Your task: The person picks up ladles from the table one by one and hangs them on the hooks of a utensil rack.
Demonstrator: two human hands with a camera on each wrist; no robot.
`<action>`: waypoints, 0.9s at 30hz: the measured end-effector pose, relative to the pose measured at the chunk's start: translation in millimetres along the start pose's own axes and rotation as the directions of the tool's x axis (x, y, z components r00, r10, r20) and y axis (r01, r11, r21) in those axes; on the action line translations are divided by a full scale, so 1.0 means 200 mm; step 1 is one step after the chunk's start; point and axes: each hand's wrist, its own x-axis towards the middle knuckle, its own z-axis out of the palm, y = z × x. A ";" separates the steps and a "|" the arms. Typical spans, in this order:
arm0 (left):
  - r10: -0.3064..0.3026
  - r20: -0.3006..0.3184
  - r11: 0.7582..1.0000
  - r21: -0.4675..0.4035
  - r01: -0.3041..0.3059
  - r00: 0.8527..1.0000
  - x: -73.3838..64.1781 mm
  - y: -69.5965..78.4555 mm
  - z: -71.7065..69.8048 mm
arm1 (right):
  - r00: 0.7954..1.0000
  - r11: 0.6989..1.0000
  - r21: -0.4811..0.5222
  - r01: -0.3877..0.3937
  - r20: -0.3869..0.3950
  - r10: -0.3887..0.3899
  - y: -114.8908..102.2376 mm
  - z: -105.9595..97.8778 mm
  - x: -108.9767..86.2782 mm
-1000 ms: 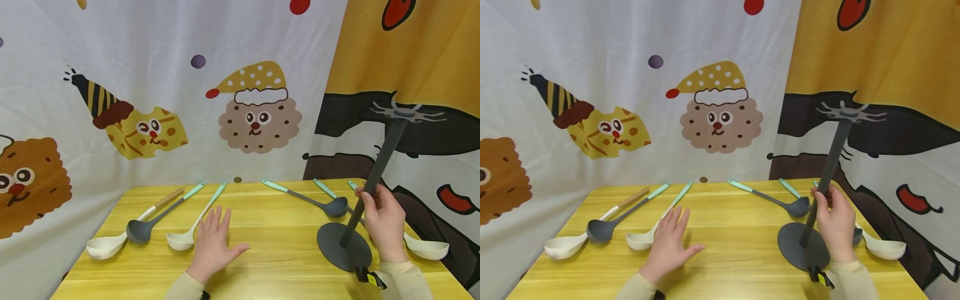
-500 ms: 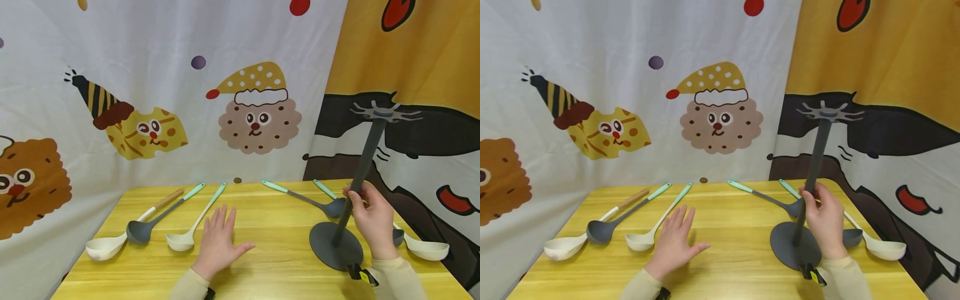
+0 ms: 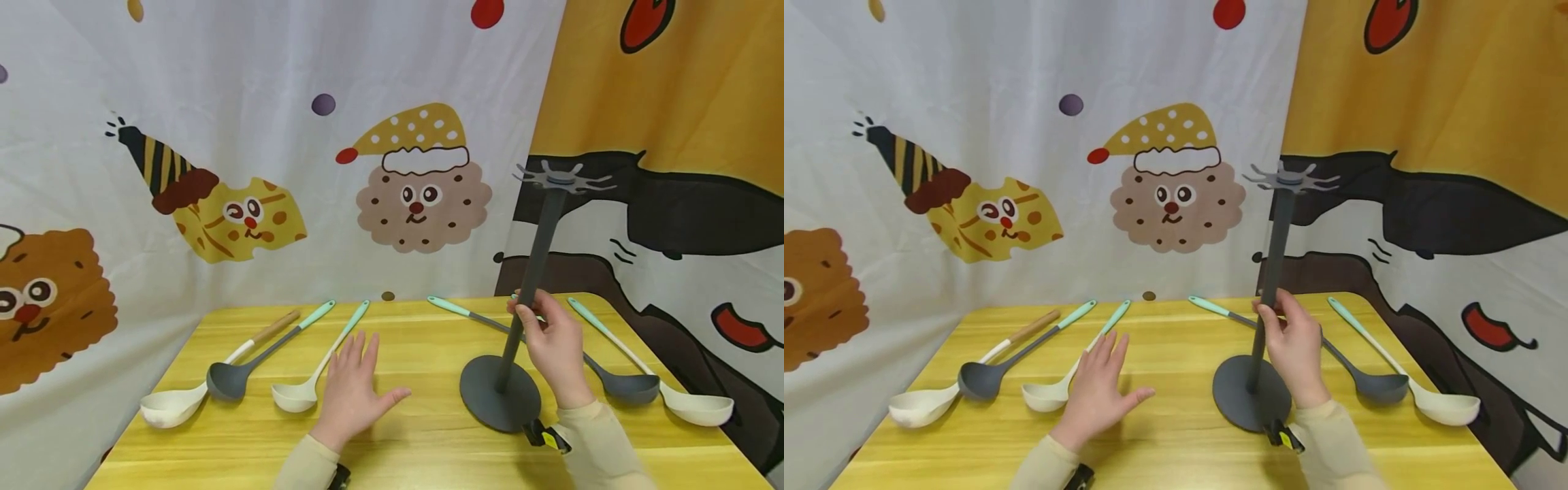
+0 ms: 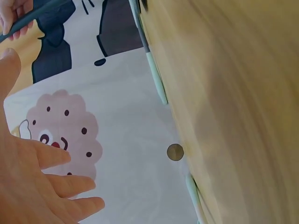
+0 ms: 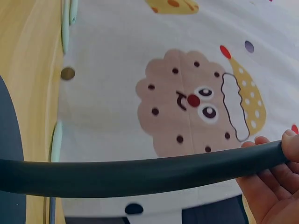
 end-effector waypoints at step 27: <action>-0.065 -0.010 0.998 0.001 0.065 0.998 0.04 -0.08 -0.05 | 0.989 0.979 0.202 -0.042 0.150 0.011 -0.16 0.48 0.15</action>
